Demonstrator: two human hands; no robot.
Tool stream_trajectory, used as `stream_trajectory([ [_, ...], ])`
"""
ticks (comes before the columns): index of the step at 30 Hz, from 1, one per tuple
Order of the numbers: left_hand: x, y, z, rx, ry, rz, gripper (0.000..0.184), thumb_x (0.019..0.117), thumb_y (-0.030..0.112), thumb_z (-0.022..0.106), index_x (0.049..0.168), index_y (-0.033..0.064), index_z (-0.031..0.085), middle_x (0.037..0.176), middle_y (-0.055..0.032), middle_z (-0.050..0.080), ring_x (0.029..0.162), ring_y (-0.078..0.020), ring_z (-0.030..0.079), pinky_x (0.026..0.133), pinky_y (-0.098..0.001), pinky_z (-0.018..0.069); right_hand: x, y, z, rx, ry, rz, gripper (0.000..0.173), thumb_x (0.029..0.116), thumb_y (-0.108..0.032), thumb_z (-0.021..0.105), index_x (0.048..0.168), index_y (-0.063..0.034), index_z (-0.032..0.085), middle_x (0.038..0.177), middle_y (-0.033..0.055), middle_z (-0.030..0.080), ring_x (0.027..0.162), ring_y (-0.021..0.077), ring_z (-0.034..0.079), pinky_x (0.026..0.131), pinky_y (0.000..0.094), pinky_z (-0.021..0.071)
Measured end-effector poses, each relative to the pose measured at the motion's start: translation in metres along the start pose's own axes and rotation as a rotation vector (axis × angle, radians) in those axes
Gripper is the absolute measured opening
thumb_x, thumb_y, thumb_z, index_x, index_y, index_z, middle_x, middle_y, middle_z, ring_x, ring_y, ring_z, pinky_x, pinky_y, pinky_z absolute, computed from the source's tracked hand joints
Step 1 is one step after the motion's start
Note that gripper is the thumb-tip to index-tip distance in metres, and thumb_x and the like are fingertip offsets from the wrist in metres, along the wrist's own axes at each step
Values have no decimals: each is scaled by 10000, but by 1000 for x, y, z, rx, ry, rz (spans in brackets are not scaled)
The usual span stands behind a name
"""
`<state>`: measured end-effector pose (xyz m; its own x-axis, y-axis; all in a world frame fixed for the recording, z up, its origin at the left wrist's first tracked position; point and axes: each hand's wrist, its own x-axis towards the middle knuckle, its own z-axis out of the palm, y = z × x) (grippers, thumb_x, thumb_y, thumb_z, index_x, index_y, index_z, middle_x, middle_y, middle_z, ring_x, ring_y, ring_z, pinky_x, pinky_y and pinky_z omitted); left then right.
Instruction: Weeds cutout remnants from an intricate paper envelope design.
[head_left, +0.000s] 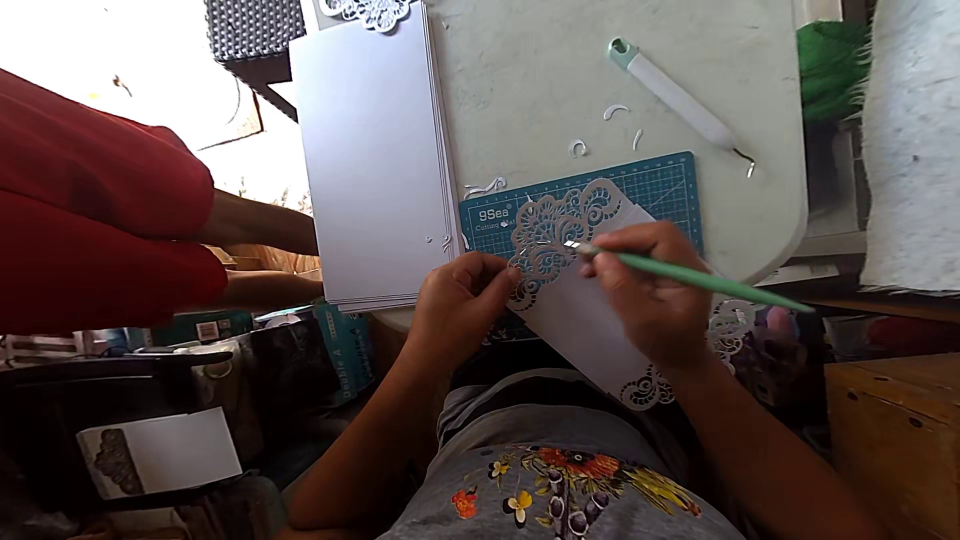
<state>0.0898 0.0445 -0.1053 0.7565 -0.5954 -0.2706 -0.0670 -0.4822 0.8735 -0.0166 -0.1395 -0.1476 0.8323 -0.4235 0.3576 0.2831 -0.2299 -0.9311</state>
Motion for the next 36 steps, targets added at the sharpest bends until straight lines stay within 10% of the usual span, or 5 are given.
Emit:
stream_trajectory([
  [6, 3, 0, 2, -234, -35, -43, 255, 1095, 183, 393, 1066, 88, 629, 815, 34, 685, 655, -40, 668, 593, -215, 589, 0, 5, -17, 85, 203, 76, 142, 1012, -18, 526, 1136, -43, 591, 1036, -4, 671, 866, 88, 710, 768, 270, 633],
  [17, 14, 6, 13, -204, -57, 34, 435, 916, -42, 693, 1308, 32, 519, 1027, 5, 726, 830, -16, 701, 747, -173, 588, 0, 11, -15, 132, 224, 34, 144, 1005, 5, 527, 1128, -18, 599, 1047, 6, 665, 863, 92, 706, 764, 282, 634],
  [24, 10, 19, -3, -221, -111, 77, 489, 913, -64, 686, 1355, 70, 523, 1001, 25, 733, 786, -13, 701, 714, -164, 587, 13, -6, -44, -342, 96, -54, 284, 1083, -110, 484, 1239, 95, 604, 1272, 178, 665, 1206, 152, 620, 1030, 292, 487],
  [29, 12, 34, -8, -349, -75, 183, 479, 942, -49, 654, 1374, 121, 535, 969, 56, 742, 780, -14, 703, 738, -173, 591, 15, -43, -74, -122, -34, 292, 181, 977, -176, 700, 1143, -118, 657, 941, -88, 651, 777, -38, 619, 685, 119, 535],
  [36, 5, 48, 0, -730, -26, 58, 469, 1130, 288, 199, 1488, 149, 469, 936, -8, 722, 750, -74, 701, 742, -261, 603, -10, -61, -59, 148, 307, 450, 90, 986, -85, 649, 974, -174, 656, 810, -95, 683, 690, -22, 652, 640, 154, 572],
])
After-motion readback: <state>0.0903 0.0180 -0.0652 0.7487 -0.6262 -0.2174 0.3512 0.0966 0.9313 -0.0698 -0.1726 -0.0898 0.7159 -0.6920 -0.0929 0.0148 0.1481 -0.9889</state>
